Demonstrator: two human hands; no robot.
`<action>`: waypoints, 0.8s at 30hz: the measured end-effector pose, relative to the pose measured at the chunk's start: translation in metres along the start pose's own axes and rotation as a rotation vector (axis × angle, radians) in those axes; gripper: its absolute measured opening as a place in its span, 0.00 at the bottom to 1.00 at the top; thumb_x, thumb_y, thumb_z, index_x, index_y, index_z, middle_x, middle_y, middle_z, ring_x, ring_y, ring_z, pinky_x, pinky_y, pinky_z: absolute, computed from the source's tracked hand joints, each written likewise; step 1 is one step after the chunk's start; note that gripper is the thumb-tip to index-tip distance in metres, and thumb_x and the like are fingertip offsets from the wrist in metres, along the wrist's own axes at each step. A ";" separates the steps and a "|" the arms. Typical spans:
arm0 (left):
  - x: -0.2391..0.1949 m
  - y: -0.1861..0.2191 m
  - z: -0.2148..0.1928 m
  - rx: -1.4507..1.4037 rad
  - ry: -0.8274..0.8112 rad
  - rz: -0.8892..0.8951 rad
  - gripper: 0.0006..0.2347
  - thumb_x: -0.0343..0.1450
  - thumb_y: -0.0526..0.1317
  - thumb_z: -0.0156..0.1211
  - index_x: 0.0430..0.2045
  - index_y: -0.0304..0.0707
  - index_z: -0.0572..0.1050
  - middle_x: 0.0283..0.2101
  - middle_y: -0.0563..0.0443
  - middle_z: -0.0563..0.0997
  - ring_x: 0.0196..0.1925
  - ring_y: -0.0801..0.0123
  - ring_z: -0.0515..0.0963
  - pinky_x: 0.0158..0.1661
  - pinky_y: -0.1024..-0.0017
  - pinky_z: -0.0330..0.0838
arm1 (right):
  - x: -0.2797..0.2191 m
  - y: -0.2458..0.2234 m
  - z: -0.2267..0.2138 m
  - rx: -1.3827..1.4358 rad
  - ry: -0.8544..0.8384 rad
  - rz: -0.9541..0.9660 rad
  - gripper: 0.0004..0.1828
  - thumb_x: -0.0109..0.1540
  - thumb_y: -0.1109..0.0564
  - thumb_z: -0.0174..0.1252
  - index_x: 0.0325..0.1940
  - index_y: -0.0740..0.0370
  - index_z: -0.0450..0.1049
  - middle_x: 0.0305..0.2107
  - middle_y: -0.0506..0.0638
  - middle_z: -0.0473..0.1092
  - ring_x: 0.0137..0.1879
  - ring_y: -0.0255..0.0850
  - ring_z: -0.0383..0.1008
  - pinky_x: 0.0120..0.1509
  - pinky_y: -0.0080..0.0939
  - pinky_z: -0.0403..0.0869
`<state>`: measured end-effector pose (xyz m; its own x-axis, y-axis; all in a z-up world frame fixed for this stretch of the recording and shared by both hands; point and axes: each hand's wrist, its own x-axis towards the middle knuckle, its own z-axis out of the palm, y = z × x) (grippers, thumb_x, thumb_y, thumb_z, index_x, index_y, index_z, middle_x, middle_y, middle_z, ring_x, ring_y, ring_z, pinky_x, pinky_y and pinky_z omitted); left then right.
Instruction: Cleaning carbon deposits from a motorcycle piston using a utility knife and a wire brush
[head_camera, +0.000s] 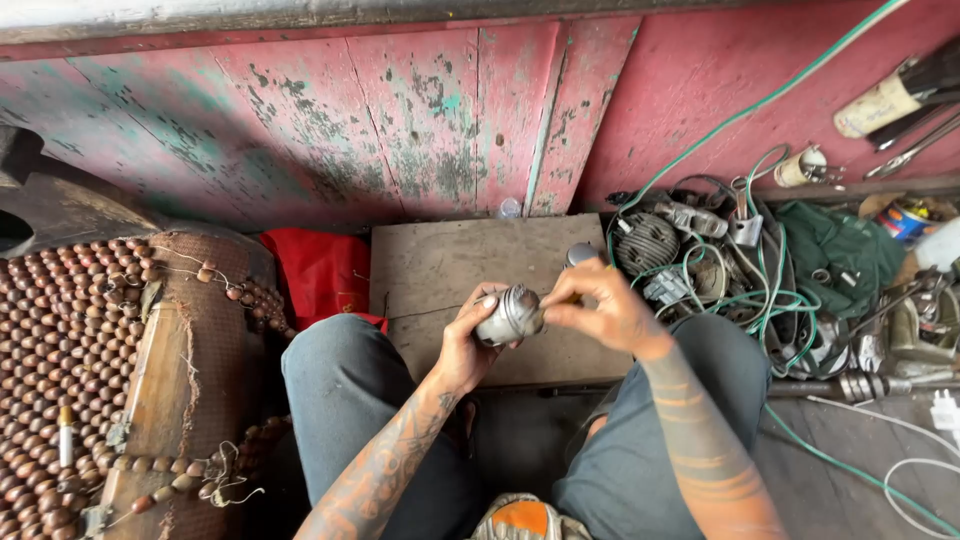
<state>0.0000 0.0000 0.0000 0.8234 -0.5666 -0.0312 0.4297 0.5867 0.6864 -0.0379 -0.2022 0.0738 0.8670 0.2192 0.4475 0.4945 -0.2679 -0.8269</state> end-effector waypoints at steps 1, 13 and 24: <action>-0.001 0.000 -0.001 0.002 0.002 -0.008 0.21 0.70 0.48 0.57 0.46 0.26 0.69 0.27 0.41 0.72 0.26 0.62 0.76 0.22 0.74 0.66 | -0.002 0.007 -0.005 0.004 0.005 0.005 0.04 0.58 0.58 0.72 0.32 0.60 0.84 0.21 0.46 0.76 0.25 0.32 0.70 0.38 0.34 0.70; 0.005 -0.011 -0.031 -0.001 0.179 0.051 0.18 0.70 0.47 0.58 0.46 0.30 0.72 0.29 0.43 0.76 0.29 0.63 0.80 0.31 0.72 0.76 | -0.005 0.046 -0.019 -0.399 0.117 0.110 0.05 0.58 0.57 0.71 0.36 0.58 0.83 0.26 0.50 0.78 0.28 0.40 0.75 0.44 0.37 0.71; -0.001 0.001 -0.018 -0.102 0.206 0.136 0.29 0.70 0.39 0.67 0.66 0.42 0.60 0.54 0.41 0.73 0.54 0.59 0.80 0.49 0.66 0.82 | -0.009 0.054 -0.006 -0.305 0.234 0.248 0.05 0.68 0.58 0.66 0.47 0.60 0.82 0.34 0.54 0.77 0.42 0.40 0.75 0.49 0.41 0.73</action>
<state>0.0061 0.0119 -0.0124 0.9298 -0.3546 -0.0985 0.3365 0.7105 0.6181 -0.0190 -0.2240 0.0272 0.9347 -0.0947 0.3425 0.2352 -0.5576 -0.7961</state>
